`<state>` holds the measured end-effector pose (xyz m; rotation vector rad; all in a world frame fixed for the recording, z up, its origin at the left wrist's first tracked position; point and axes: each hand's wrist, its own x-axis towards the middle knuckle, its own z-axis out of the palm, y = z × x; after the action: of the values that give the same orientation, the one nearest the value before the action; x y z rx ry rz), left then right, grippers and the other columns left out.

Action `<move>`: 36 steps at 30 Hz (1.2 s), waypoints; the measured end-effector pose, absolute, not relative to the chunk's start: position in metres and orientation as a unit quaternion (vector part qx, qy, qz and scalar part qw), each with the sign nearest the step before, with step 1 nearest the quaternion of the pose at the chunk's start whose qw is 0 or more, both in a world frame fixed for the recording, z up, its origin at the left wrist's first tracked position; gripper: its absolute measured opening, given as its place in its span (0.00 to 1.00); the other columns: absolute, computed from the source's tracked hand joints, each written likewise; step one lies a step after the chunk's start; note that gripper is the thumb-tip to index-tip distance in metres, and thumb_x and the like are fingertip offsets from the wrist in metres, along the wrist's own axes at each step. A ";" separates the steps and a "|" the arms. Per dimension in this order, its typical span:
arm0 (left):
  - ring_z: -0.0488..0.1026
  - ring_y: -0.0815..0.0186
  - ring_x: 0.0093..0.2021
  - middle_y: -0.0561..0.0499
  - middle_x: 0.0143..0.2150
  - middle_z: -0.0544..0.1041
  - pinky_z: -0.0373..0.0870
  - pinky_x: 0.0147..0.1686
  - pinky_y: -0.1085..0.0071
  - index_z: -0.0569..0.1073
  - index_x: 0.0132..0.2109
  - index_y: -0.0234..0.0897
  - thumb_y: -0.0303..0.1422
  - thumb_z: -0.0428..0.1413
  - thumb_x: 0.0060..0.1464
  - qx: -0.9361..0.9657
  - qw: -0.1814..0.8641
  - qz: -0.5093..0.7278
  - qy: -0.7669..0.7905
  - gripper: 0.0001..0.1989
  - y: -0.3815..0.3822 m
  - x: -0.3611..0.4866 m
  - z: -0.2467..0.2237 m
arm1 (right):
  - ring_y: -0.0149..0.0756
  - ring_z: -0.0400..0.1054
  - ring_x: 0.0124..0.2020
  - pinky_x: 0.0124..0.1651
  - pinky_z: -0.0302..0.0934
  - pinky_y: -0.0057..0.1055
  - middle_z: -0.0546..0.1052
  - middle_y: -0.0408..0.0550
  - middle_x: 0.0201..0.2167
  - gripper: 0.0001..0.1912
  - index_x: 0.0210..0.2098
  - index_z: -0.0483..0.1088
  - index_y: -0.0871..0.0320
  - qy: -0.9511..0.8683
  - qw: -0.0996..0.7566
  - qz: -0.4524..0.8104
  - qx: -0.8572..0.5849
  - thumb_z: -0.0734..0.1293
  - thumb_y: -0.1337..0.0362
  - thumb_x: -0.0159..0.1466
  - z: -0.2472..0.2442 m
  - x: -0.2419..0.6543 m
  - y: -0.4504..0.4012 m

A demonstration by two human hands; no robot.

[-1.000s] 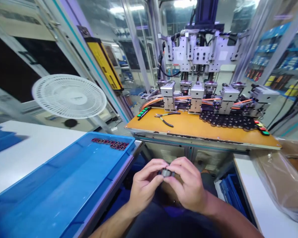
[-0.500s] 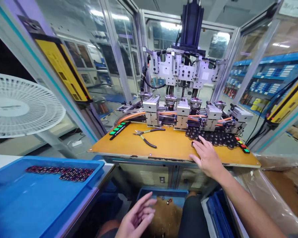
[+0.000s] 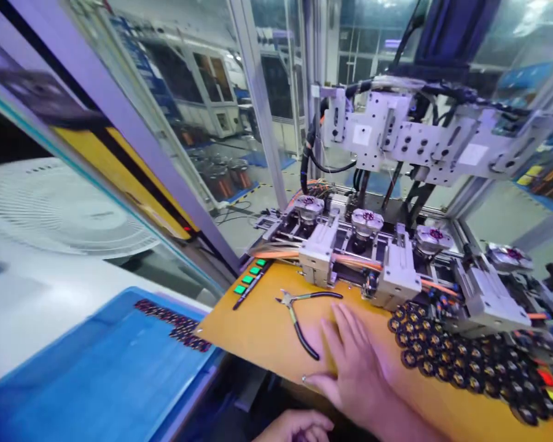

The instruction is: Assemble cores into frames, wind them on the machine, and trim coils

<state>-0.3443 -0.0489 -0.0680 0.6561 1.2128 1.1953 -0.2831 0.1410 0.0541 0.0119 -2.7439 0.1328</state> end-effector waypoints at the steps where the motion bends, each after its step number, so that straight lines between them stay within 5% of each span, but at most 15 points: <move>1: 0.74 0.64 0.35 0.44 0.38 0.81 0.69 0.41 0.65 0.79 0.49 0.37 0.58 0.66 0.35 0.269 0.611 0.524 0.529 0.37 -0.057 -0.348 -0.044 | 0.58 0.49 0.68 0.62 0.58 0.52 0.56 0.65 0.68 0.41 0.63 0.60 0.65 -0.980 0.187 0.067 -0.009 0.72 0.49 0.57 0.052 -0.297 0.138; 7: 0.74 0.64 0.39 0.44 0.42 0.79 0.69 0.45 0.65 0.75 0.51 0.35 0.45 0.68 0.44 0.141 0.521 0.586 0.604 0.29 -0.101 -0.375 0.070 | 0.62 0.56 0.62 0.61 0.55 0.59 0.64 0.69 0.61 0.38 0.61 0.61 0.67 -0.976 0.143 0.146 -0.071 0.72 0.52 0.58 0.060 -0.334 0.134; 14: 0.76 0.63 0.39 0.42 0.42 0.81 0.69 0.46 0.64 0.77 0.49 0.32 0.45 0.67 0.45 0.105 0.496 0.633 0.584 0.27 -0.079 -0.382 0.091 | 0.51 0.66 0.44 0.49 0.64 0.48 0.72 0.58 0.38 0.16 0.46 0.71 0.64 -0.961 0.110 0.242 -0.076 0.67 0.63 0.60 0.074 -0.320 0.144; 18: 0.78 0.59 0.41 0.39 0.46 0.80 0.71 0.46 0.61 0.76 0.53 0.32 0.50 0.63 0.49 0.116 0.482 0.673 0.549 0.31 -0.053 -0.379 0.092 | 0.47 0.67 0.43 0.47 0.65 0.45 0.71 0.54 0.38 0.16 0.46 0.69 0.62 -0.935 0.110 0.329 -0.076 0.66 0.62 0.61 0.088 -0.311 0.138; 23: 0.67 0.52 0.61 0.40 0.60 0.73 0.59 0.62 0.58 0.74 0.56 0.37 0.50 0.63 0.49 0.162 0.421 0.725 0.520 0.32 -0.038 -0.390 0.117 | 0.45 0.67 0.48 0.53 0.64 0.43 0.70 0.54 0.44 0.21 0.51 0.68 0.59 -0.876 0.109 0.467 -0.056 0.69 0.62 0.58 0.126 -0.302 0.114; 26: 0.63 0.49 0.64 0.39 0.63 0.70 0.56 0.64 0.57 0.77 0.53 0.37 0.51 0.64 0.48 0.199 0.417 0.730 0.503 0.30 -0.039 -0.402 0.131 | 0.46 0.65 0.52 0.58 0.61 0.46 0.70 0.55 0.48 0.23 0.51 0.69 0.58 -0.823 0.095 0.554 -0.079 0.71 0.58 0.58 0.145 -0.302 0.108; 31: 0.74 0.46 0.53 0.36 0.53 0.77 0.66 0.55 0.52 0.78 0.51 0.35 0.59 0.63 0.40 0.241 0.467 0.709 0.471 0.38 -0.043 -0.416 0.138 | 0.38 0.73 0.35 0.39 0.70 0.38 0.75 0.56 0.36 0.28 0.50 0.69 0.63 -0.673 -0.068 0.730 -0.094 0.52 0.46 0.71 0.164 -0.306 0.111; 36: 0.79 0.45 0.41 0.40 0.35 0.81 0.71 0.45 0.49 0.76 0.54 0.37 0.62 0.64 0.33 0.222 0.545 0.666 0.459 0.45 -0.045 -0.420 0.146 | 0.40 0.73 0.28 0.33 0.70 0.39 0.73 0.54 0.24 0.40 0.37 0.71 0.62 -0.515 -0.257 0.817 -0.024 0.45 0.34 0.64 0.177 -0.321 0.106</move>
<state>-0.4198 -0.0453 0.1464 0.5255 1.0899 1.5789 -0.3206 0.1059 0.1769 -0.0906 -1.9526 3.0972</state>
